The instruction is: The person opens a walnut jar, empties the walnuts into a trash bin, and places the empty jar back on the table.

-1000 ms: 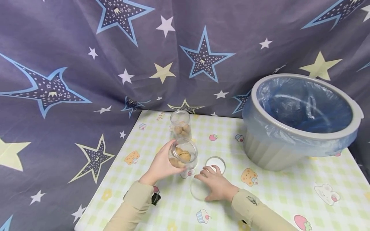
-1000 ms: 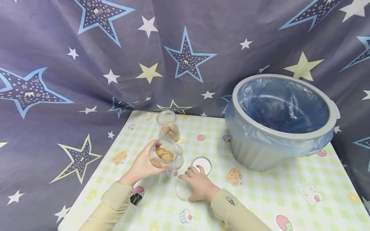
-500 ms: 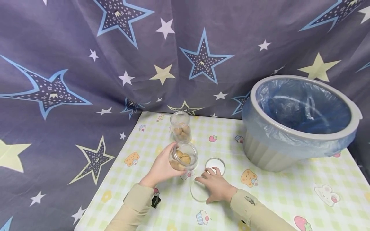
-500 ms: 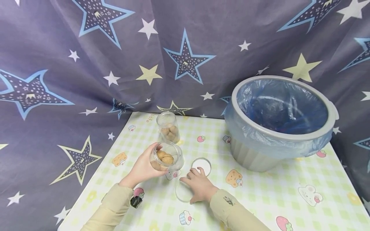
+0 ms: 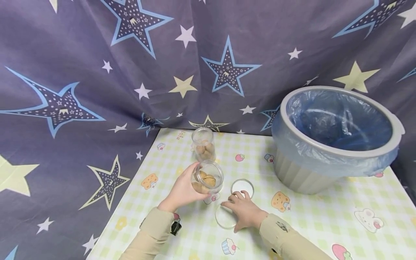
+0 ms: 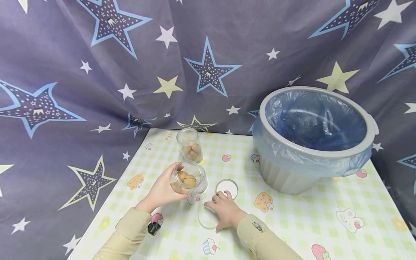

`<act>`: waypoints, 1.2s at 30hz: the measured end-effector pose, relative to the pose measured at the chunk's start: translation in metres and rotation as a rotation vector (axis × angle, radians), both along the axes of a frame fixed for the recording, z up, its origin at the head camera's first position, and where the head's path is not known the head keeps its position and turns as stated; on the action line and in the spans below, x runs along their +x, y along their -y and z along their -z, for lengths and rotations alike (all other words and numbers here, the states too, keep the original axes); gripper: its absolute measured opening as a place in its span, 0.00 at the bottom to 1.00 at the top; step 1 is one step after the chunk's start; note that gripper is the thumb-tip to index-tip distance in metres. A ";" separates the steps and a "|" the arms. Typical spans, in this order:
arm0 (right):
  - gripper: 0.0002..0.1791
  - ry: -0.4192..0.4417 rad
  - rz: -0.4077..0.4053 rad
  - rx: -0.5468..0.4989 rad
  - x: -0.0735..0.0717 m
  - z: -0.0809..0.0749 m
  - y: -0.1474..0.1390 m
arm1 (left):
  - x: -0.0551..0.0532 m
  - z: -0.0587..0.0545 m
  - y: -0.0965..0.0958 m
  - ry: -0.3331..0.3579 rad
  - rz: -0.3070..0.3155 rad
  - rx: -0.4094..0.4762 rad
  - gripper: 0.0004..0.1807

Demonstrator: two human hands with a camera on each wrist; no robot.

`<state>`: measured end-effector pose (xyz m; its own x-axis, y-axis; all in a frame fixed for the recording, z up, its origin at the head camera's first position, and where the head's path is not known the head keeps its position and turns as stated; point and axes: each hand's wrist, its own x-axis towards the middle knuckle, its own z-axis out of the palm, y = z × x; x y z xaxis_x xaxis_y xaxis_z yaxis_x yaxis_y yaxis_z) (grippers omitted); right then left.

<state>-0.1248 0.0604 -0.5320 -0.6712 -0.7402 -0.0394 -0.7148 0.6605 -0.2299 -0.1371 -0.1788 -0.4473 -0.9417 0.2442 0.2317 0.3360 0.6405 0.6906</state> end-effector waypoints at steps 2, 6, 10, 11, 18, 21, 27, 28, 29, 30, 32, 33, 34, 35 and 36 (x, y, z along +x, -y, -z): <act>0.50 0.019 0.001 0.001 0.001 -0.002 -0.002 | 0.000 0.000 -0.001 0.002 0.002 0.002 0.57; 0.50 0.073 0.014 -0.026 0.000 -0.006 -0.006 | 0.001 -0.001 -0.002 0.007 -0.002 0.002 0.58; 0.49 0.143 0.043 -0.091 -0.003 -0.008 -0.011 | 0.002 0.000 -0.003 0.007 -0.001 0.010 0.57; 0.49 0.158 0.051 -0.109 -0.004 -0.009 -0.012 | 0.002 0.000 -0.003 0.007 -0.001 0.014 0.57; 0.44 0.192 0.083 -0.202 -0.004 -0.013 -0.020 | 0.003 0.003 -0.003 -0.015 -0.003 0.038 0.57; 0.40 0.194 0.089 -0.248 -0.004 -0.015 -0.023 | 0.004 0.002 -0.004 -0.013 -0.010 0.036 0.58; 0.33 0.146 0.104 -0.362 -0.002 -0.021 -0.032 | 0.005 0.002 -0.004 0.008 -0.017 0.035 0.58; 0.32 0.133 0.102 -0.381 -0.002 -0.023 -0.035 | 0.005 0.002 -0.004 0.009 -0.017 0.036 0.58; 0.31 0.124 0.103 -0.395 -0.001 -0.025 -0.037 | 0.005 0.001 -0.004 0.014 -0.018 0.039 0.58; 0.30 0.125 0.107 -0.402 0.000 -0.027 -0.039 | 0.005 0.001 -0.005 0.012 -0.015 0.041 0.57; 0.29 0.124 0.113 -0.419 0.001 -0.031 -0.043 | 0.006 0.001 -0.005 0.005 -0.014 0.025 0.57; 0.28 0.124 0.117 -0.423 0.002 -0.033 -0.045 | 0.006 0.001 -0.006 -0.002 -0.012 0.020 0.57; 0.28 0.123 0.123 -0.425 0.003 -0.036 -0.047 | 0.006 0.001 -0.006 -0.010 -0.012 0.011 0.57; 0.28 0.128 0.129 -0.423 0.004 -0.039 -0.050 | 0.007 0.001 -0.007 -0.018 -0.011 0.003 0.57; 0.27 0.123 0.129 -0.421 0.005 -0.041 -0.051 | 0.007 0.001 -0.007 -0.027 -0.009 -0.006 0.57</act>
<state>-0.1201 0.1118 -0.4910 -0.7681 -0.6195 0.1620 -0.5834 0.5729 -0.5757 -0.1297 -0.1714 -0.4483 -0.9372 0.2371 0.2557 0.3487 0.6481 0.6771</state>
